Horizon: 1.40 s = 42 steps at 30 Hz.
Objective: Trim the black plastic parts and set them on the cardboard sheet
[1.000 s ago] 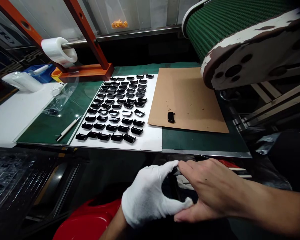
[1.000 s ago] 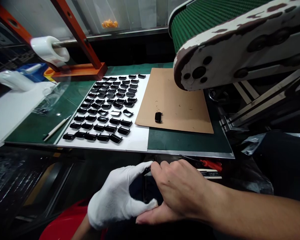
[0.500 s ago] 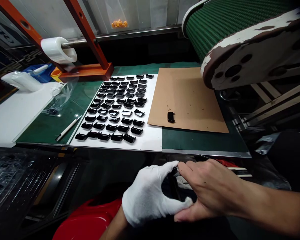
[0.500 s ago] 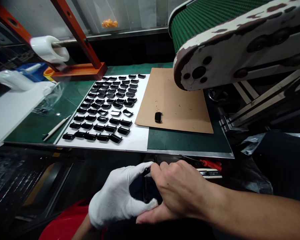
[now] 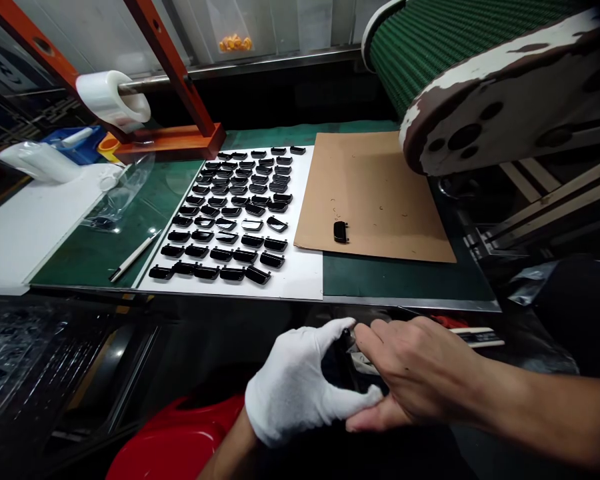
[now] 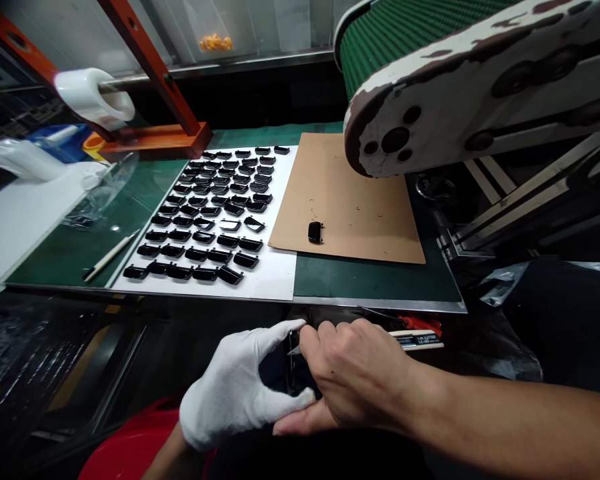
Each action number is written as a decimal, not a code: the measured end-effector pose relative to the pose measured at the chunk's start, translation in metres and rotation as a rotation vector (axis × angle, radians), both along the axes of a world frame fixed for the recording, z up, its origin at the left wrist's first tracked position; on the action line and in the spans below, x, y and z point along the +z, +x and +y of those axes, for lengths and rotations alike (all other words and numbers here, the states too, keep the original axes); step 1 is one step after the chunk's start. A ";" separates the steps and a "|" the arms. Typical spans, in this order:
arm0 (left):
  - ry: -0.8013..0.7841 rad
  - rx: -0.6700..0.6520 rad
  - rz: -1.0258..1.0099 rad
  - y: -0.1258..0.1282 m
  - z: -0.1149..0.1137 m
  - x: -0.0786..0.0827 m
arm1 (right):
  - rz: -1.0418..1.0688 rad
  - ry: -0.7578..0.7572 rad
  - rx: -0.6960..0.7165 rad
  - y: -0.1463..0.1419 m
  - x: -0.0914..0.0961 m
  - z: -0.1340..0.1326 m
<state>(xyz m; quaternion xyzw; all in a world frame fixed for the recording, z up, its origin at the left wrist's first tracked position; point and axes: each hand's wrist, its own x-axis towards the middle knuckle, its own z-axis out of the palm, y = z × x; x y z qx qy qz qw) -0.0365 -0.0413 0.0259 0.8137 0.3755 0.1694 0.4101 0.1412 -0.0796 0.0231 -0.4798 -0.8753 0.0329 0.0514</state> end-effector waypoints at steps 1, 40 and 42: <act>-0.003 0.001 -0.002 0.000 0.000 0.000 | -0.001 0.001 0.003 0.000 -0.001 0.000; -0.105 0.073 0.041 0.002 0.000 -0.012 | -0.058 0.036 0.068 0.006 -0.008 -0.003; -0.110 0.059 0.035 0.002 0.000 -0.010 | 0.008 0.098 0.083 0.006 -0.005 -0.001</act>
